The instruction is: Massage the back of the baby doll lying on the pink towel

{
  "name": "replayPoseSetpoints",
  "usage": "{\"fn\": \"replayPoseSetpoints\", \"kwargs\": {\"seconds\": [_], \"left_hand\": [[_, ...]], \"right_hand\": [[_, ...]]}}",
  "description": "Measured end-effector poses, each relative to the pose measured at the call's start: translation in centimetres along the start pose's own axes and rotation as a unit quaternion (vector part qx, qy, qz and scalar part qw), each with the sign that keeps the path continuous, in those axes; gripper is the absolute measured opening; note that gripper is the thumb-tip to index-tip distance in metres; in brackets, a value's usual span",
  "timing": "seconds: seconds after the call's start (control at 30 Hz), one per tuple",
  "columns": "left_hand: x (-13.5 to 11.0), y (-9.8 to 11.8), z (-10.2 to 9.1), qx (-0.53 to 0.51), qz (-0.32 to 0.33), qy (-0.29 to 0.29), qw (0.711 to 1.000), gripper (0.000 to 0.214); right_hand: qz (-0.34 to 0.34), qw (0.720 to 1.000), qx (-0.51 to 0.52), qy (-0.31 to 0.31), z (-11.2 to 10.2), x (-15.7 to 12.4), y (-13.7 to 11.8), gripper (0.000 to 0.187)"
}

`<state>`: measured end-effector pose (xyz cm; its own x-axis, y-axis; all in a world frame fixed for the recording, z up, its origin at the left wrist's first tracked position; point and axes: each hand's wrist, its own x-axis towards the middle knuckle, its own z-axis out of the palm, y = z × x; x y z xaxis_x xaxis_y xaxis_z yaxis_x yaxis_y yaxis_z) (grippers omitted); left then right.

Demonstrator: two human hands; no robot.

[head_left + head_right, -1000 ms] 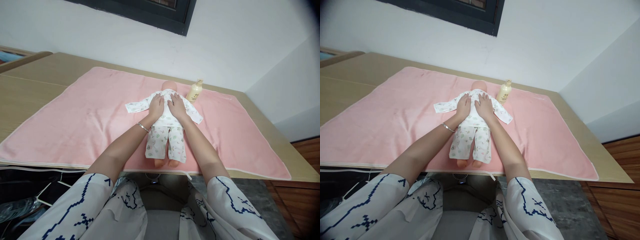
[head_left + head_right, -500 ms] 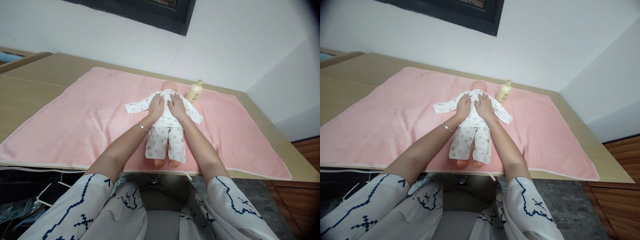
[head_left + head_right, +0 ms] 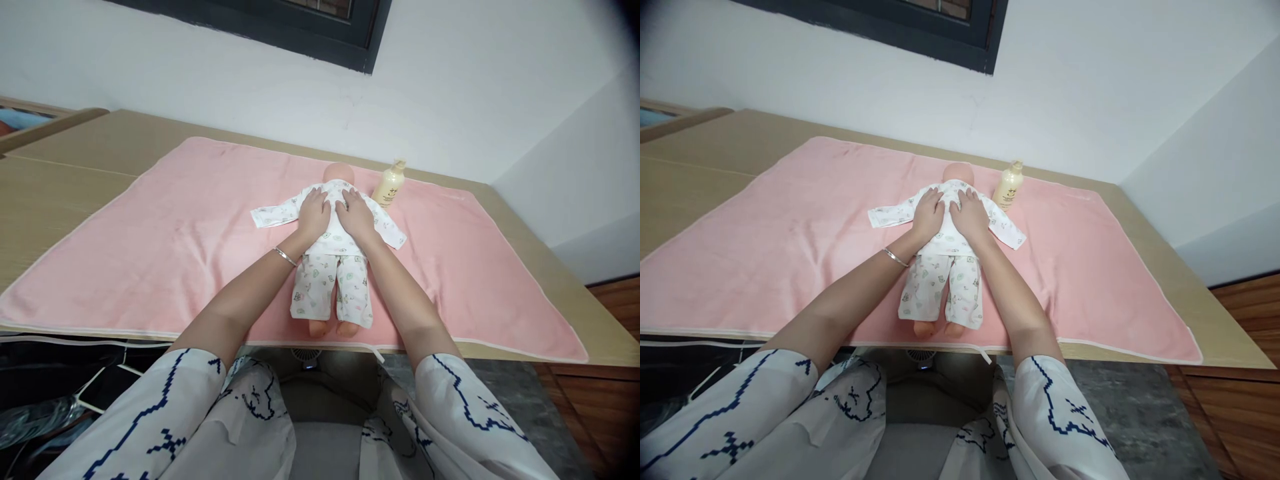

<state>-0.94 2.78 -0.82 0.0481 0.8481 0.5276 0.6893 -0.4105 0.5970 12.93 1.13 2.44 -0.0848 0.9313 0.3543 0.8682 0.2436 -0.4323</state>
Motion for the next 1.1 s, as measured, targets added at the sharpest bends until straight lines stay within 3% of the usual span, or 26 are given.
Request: {"fn": "replayPoseSetpoints", "kwargs": {"seconds": [0.2,0.37,0.47,0.6,0.9,1.0,1.1], "left_hand": [[-0.1,0.9,-0.6,0.049,0.086,-0.075,0.992,0.047],[1.1,0.4,-0.6,0.024,-0.004,-0.135,0.991,0.059],[1.8,-0.1,-0.1,-0.004,-0.042,-0.132,0.99,0.057],[1.7,0.3,0.0,0.025,-0.035,-0.115,0.992,0.054],[0.1,4.0,-1.5,0.154,0.07,-0.127,0.977,0.044],[0.6,3.7,-1.7,0.129,0.068,-0.148,0.978,0.044],[1.4,2.3,-1.6,0.088,0.022,-0.164,0.982,0.051]], "right_hand": [[0.028,0.999,0.012,-0.025,-0.5,0.8,1.7,0.065],[0.015,0.999,-0.038,-0.014,-1.1,0.1,0.6,0.057],[0.028,0.995,-0.093,-0.013,-1.4,-1.0,-1.6,0.048],[0.048,0.989,-0.135,-0.024,-1.6,-1.7,-3.3,0.044],[-0.037,0.999,0.016,-0.026,-0.3,0.9,2.6,0.056],[-0.027,0.999,0.005,-0.028,-0.3,0.7,2.1,0.055],[-0.011,0.999,-0.042,-0.025,-0.8,-0.4,-0.2,0.05]]}}
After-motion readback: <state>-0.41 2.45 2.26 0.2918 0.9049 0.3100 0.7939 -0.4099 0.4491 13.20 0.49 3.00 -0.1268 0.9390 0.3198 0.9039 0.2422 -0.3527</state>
